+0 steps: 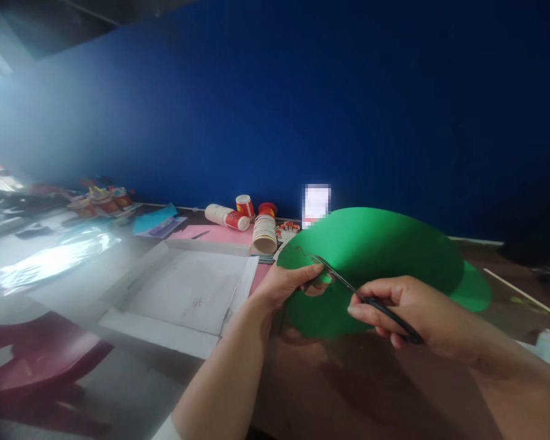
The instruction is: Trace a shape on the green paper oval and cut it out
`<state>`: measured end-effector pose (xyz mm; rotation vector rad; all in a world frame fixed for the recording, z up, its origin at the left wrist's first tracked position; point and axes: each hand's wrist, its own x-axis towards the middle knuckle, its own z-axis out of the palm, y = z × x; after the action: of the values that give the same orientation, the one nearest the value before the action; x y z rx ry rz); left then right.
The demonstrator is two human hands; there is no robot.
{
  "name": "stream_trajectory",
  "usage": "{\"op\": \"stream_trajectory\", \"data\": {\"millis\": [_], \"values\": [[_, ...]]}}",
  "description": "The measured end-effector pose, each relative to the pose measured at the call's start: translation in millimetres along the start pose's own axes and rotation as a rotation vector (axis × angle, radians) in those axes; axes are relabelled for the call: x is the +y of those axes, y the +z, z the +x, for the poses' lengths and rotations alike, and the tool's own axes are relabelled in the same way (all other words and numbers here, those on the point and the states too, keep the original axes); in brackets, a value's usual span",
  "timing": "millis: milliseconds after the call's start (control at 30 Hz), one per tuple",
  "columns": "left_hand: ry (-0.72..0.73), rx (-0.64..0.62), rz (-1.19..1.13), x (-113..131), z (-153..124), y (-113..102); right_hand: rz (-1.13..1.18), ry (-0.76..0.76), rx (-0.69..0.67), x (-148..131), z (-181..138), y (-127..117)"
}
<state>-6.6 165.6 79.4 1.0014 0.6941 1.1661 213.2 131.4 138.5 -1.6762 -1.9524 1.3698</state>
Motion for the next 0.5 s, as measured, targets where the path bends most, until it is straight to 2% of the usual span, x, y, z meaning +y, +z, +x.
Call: {"op": "stream_trajectory", "data": {"millis": [233, 500], "values": [[-0.02, -0.018, -0.043, -4.9, -0.3, -5.1, -0.02, -0.035, -0.015, 9.4, 9.1, -3.1], [0.026, 0.037, 0.002, -0.9, 0.6, -4.9, 0.037, -0.085, -0.054, 14.5, 20.6, -1.6]]}}
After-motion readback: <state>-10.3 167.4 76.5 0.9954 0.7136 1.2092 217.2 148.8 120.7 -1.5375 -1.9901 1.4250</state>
